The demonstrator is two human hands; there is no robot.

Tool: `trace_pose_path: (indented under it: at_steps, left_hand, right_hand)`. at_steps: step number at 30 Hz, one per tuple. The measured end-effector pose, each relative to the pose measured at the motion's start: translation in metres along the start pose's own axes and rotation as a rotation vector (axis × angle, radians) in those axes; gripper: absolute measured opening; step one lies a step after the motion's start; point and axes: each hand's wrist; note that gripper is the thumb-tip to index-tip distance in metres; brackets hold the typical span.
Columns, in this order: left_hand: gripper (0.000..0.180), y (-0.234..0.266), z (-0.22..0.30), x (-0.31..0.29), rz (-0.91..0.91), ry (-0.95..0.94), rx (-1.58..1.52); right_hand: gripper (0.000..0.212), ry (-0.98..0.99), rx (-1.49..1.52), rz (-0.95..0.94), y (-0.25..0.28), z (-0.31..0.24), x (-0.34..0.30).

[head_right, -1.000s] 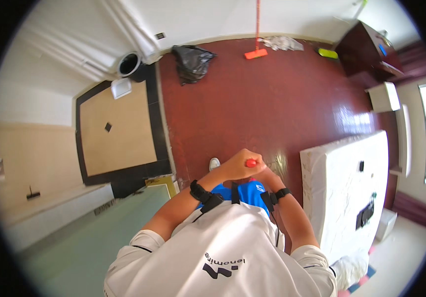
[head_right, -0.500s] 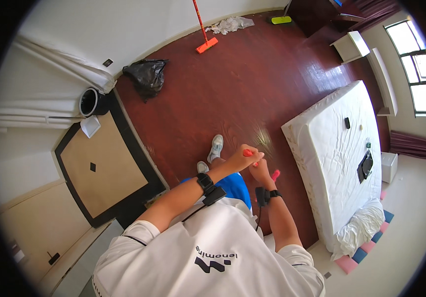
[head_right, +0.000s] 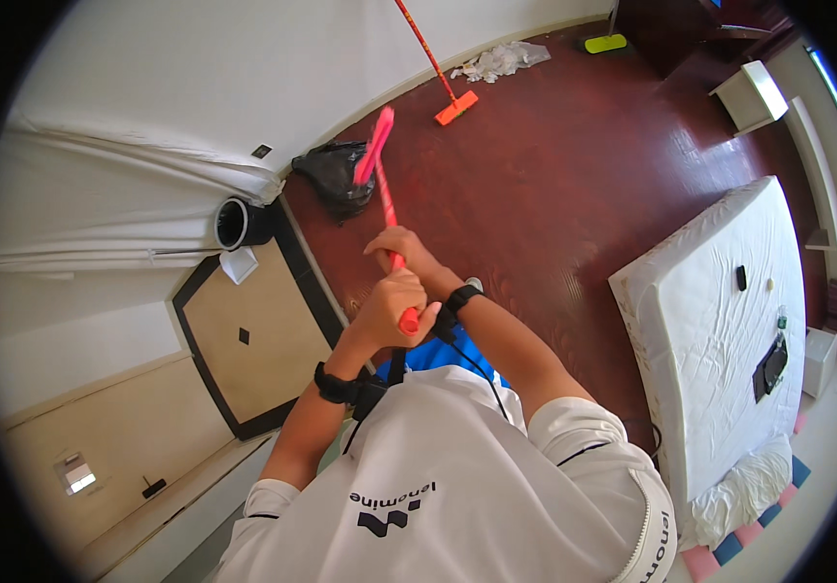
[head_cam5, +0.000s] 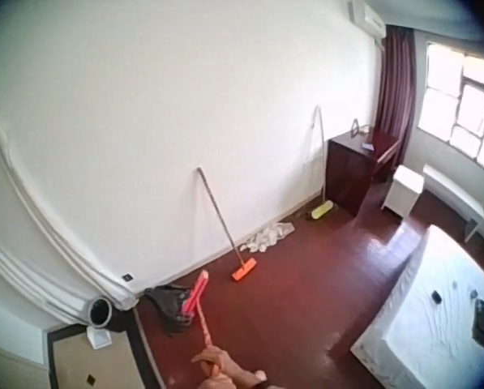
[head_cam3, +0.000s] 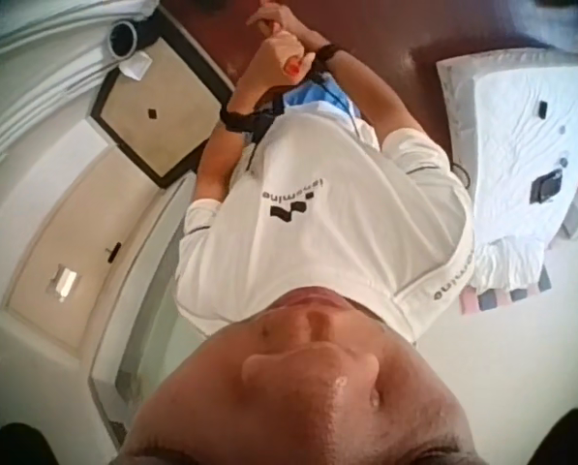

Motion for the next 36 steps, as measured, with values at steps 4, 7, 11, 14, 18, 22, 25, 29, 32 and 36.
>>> trace_pose_path:
  at_steps: [4, 7, 11, 14, 18, 22, 25, 29, 32, 36]
  left_hand:
    - [0.03, 0.022, 0.002, 0.009, 0.138, 0.182, -0.062]
    - [0.033, 0.04, -0.014, 0.011, 0.054, 0.542, -0.073]
    - [0.035, 0.033, -0.048, -0.001, -0.001, 0.786, -0.223]
    - [0.028, 0.013, -0.073, -0.001, -0.119, 0.685, -0.191]
    - [0.019, -0.012, -0.066, 0.045, -0.126, 0.433, -0.225]
    - [0.016, -0.036, -0.054, 0.076, -0.246, 0.039, -0.252]
    - [0.022, -0.052, -0.043, 0.089, -0.193, -0.004, -0.29]
    - [0.022, -0.051, -0.017, 0.11, -0.119, 0.232, -0.384]
    - [0.022, -0.048, -0.027, 0.109, -0.172, 0.407, -0.39]
    - [0.025, -0.036, -0.046, 0.106, -0.223, 0.361, -0.55]
  right_hand:
    - [0.008, -0.084, 0.303, 0.004, -0.028, -0.015, 0.0]
    - [0.009, -0.514, 0.488, -0.432, -0.048, 0.0, -0.018]
    - [0.013, -0.261, 0.695, -0.204, -0.067, 0.014, -0.047]
    - [0.009, -0.458, 0.326, -0.353, -0.037, 0.044, -0.064]
    - [0.013, -0.289, 0.006, -0.139, 0.04, 0.063, -0.053]
    - [0.015, -0.295, -0.209, 0.139, 0.087, 0.052, -0.056]
    - [0.011, -0.292, -0.269, 0.091, 0.113, 0.033, -0.049]
    - [0.013, -0.374, -0.057, -0.045, 0.122, 0.026, -0.055]
    - [0.014, -0.359, 0.031, -0.119, 0.105, 0.02, -0.062]
    - [0.014, -0.436, 0.158, -0.193, 0.089, 0.022, -0.057]
Point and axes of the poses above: each hand's wrist, its own x-axis towards the middle knuckle, its own y-axis out of the back of the hand, z = x × y, and after that the axes turned 7 degrees about y, right-handed
